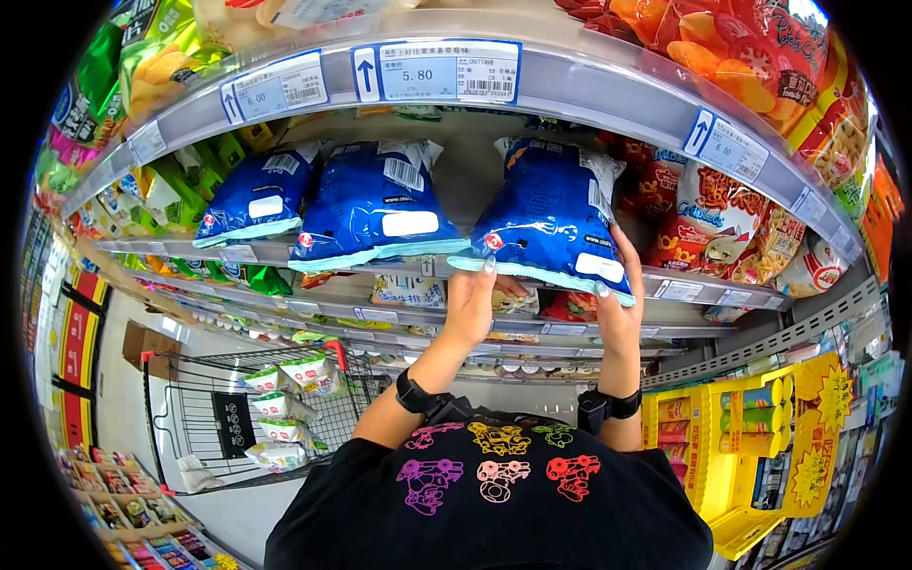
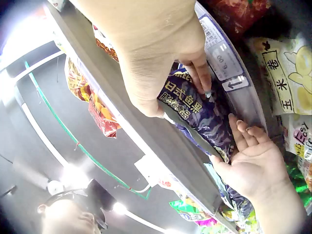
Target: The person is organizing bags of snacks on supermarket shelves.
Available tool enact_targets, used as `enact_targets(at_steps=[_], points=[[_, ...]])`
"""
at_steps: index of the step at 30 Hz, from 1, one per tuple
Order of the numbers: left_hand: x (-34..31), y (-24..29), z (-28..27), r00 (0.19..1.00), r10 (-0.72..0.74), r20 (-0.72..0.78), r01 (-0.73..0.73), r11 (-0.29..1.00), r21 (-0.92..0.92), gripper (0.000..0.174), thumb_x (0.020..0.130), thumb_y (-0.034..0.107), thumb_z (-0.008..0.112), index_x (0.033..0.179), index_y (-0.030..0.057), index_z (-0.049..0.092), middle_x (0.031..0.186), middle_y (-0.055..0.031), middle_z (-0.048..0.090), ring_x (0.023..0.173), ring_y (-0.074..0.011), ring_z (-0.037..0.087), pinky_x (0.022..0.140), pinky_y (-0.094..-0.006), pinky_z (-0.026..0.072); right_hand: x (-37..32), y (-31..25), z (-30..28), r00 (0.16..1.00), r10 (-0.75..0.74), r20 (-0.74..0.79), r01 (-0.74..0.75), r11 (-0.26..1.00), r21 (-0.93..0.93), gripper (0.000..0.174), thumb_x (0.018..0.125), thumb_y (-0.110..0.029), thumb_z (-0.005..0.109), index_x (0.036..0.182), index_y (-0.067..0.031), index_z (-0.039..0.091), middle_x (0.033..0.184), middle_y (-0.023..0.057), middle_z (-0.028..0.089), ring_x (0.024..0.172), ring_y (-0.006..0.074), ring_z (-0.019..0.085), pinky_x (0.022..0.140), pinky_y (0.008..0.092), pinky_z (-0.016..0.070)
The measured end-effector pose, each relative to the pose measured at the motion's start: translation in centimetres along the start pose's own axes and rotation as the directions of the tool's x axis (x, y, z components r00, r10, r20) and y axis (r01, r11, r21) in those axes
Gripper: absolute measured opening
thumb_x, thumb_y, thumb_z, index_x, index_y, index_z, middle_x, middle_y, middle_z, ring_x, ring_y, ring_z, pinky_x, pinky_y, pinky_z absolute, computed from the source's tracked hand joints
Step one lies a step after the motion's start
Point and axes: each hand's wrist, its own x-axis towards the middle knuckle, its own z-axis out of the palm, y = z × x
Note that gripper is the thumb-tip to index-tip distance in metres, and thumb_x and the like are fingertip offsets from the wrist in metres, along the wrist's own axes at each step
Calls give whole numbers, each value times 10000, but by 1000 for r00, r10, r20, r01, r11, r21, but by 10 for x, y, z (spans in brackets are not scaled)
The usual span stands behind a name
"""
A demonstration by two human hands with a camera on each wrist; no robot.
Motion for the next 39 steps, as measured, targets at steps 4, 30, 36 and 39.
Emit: enact_targets(at_steps=[4,30,36,39], points=[[-1,-4,0,1000,24,-7,-24,999,-32,372,931,311,375,1036,-33,468,861,-133,606,685,-194,614,611,-272,490,-3,1,-2,999,41,2,-41,999,22,627,753,-283,584,1276,2,388,1358,194,317,1226,263,355,1003,356,284],[-6,-35,-11,980,22,-199,-29,999,-33,386,896,283,389,1180,27,334,1057,-172,534,753,-275,607,551,-327,503,5,9,-16,990,-11,138,-15,983,185,646,721,-164,645,1288,-9,378,1397,243,194,1293,287,251,1029,360,232],[-9,-45,-8,949,127,-288,-115,992,58,393,903,277,390,1191,10,360,1113,-148,506,944,-241,554,711,-350,482,4,17,-19,988,-54,145,14,964,266,619,725,-117,635,1283,-15,388,1416,257,128,1299,302,235,1027,371,232],[-8,-38,12,918,186,-349,-143,979,146,417,896,306,389,1187,8,374,1142,-138,491,990,-229,530,808,-362,447,4,20,-23,985,-82,154,31,951,306,614,729,-98,627,1287,-17,383,1419,257,116,1305,305,219,1030,377,224]])
